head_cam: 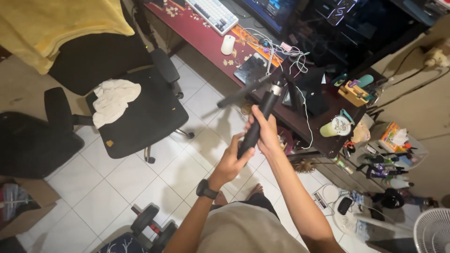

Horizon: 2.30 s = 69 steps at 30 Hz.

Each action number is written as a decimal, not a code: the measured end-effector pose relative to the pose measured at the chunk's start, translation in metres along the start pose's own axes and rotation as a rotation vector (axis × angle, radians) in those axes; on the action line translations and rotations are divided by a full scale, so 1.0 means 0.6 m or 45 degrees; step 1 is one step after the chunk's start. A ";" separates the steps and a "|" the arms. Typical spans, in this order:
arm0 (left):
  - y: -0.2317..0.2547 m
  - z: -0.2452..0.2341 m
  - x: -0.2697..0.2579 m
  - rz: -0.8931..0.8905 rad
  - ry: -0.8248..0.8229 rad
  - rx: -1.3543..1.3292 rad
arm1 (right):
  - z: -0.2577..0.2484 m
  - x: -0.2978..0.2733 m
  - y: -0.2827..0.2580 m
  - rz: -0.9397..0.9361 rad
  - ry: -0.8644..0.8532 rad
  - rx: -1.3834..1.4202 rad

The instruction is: Repairing or adjusting the mechanism of a small tripod using pliers.

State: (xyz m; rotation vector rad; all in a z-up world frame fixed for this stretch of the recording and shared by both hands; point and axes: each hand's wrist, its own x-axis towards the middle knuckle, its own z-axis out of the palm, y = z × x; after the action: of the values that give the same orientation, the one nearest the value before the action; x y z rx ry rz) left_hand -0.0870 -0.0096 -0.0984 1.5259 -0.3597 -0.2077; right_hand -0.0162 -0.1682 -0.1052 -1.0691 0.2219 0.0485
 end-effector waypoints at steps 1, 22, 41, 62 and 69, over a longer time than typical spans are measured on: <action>-0.009 0.004 0.001 0.004 0.001 0.000 | 0.007 -0.005 -0.006 -0.003 -0.003 -0.001; -0.039 -0.006 0.018 0.148 0.350 0.059 | 0.055 -0.107 -0.087 -0.651 -0.158 -1.490; 0.001 -0.023 0.023 0.105 0.670 0.739 | 0.096 -0.131 -0.160 -0.488 -0.089 -0.590; -0.061 -0.024 0.014 0.058 0.559 0.320 | 0.093 -0.156 -0.110 -0.106 -0.413 0.062; -0.075 -0.031 0.012 0.076 0.663 0.363 | 0.070 -0.164 -0.100 0.086 -0.378 -0.025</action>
State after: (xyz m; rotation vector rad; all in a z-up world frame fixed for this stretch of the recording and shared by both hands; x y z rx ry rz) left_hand -0.0695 0.0036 -0.1427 1.7789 -0.0169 0.2991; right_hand -0.0968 -0.1541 -0.0139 -1.0594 -0.0111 0.2691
